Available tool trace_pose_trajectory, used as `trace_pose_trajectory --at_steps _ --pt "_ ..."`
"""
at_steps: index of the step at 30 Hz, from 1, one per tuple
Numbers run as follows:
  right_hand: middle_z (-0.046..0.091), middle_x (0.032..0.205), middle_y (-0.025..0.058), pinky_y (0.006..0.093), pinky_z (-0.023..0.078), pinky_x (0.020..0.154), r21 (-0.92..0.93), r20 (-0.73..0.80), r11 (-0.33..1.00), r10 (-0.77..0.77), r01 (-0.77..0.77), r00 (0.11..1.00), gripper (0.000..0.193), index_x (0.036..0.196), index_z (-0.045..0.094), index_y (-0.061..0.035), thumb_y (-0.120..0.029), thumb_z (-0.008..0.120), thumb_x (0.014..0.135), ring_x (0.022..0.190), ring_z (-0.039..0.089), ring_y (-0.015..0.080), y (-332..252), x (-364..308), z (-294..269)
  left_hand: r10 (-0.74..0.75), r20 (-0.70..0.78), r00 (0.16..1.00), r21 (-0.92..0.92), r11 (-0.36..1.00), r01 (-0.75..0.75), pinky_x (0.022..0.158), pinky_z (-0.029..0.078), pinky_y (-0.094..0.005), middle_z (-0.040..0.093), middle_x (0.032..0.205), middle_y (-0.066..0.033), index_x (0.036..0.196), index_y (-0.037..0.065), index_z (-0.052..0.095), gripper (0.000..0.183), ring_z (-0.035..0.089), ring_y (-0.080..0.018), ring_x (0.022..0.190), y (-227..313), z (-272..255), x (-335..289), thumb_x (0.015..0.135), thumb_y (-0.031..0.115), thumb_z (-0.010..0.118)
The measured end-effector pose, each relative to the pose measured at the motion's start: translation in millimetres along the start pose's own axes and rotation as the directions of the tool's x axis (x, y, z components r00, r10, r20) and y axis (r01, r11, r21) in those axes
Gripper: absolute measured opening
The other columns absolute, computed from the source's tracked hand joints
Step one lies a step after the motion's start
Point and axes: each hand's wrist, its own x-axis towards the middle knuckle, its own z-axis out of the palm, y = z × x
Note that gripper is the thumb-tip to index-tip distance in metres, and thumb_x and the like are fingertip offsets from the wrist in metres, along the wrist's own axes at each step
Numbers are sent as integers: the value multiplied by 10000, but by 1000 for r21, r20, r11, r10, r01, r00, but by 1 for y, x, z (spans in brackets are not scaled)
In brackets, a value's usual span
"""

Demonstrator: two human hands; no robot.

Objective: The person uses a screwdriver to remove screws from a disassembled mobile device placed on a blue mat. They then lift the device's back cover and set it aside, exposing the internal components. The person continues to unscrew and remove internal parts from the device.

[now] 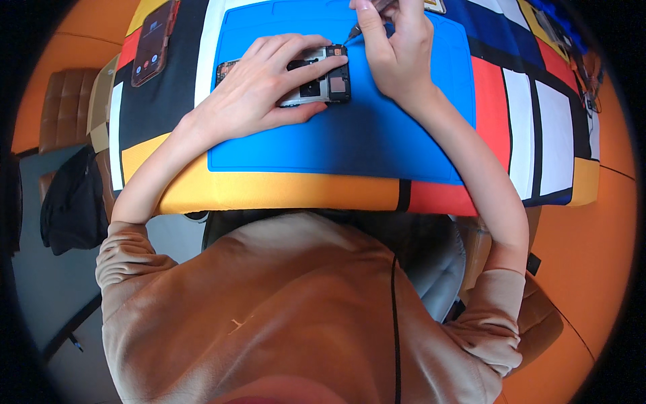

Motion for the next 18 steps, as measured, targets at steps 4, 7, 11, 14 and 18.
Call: trace_pose_trajectory --at_steps 4,7,11,14,18 --pt "576 968 67 208 441 692 -161 50 983 98 -89 994 127 1104 491 -30 8 560 1004 770 522 74 -7 3 -4 7 -8 1000 11 1000 -7 1076 407 -425 524 1425 -109 1452 206 594 557 510 -305 1262 -2 3 -2 933 367 714" --pt "596 977 89 244 449 700 -155 194 987 4 26 981 167 1090 500 -17 21 596 959 768 529 104 -8 14 -7 7 -13 1000 31 1000 -6 1106 397 -427 552 1401 -136 1413 184 621 530 517 -311 1290 -2 5 -2 956 447 671" --pt "631 1055 126 314 455 765 -333 365 890 -181 310 913 245 1086 497 -20 13 635 887 788 536 177 -11 30 -15 6 -14 1000 21 1000 -6 1079 406 -421 518 1431 -106 1470 220 574 554 509 -299 1254 -2 6 -2 948 351 706" --pt "640 1131 142 348 447 820 -445 385 805 -223 392 896 244 1053 490 -34 -19 649 869 833 528 220 -13 37 -16 -1 -14 1000 34 999 1 1089 400 -423 511 1445 -106 1477 227 566 552 502 -300 1270 -2 7 -3 956 350 699" --pt "639 1181 148 356 441 851 -468 367 845 -80 258 927 227 1000 479 -46 -36 661 864 882 512 231 -19 39 -14 -9 4 1000 47 999 9 1117 385 -431 498 1493 -87 1491 238 546 557 487 -305 1305 -2 7 -3 966 362 686"
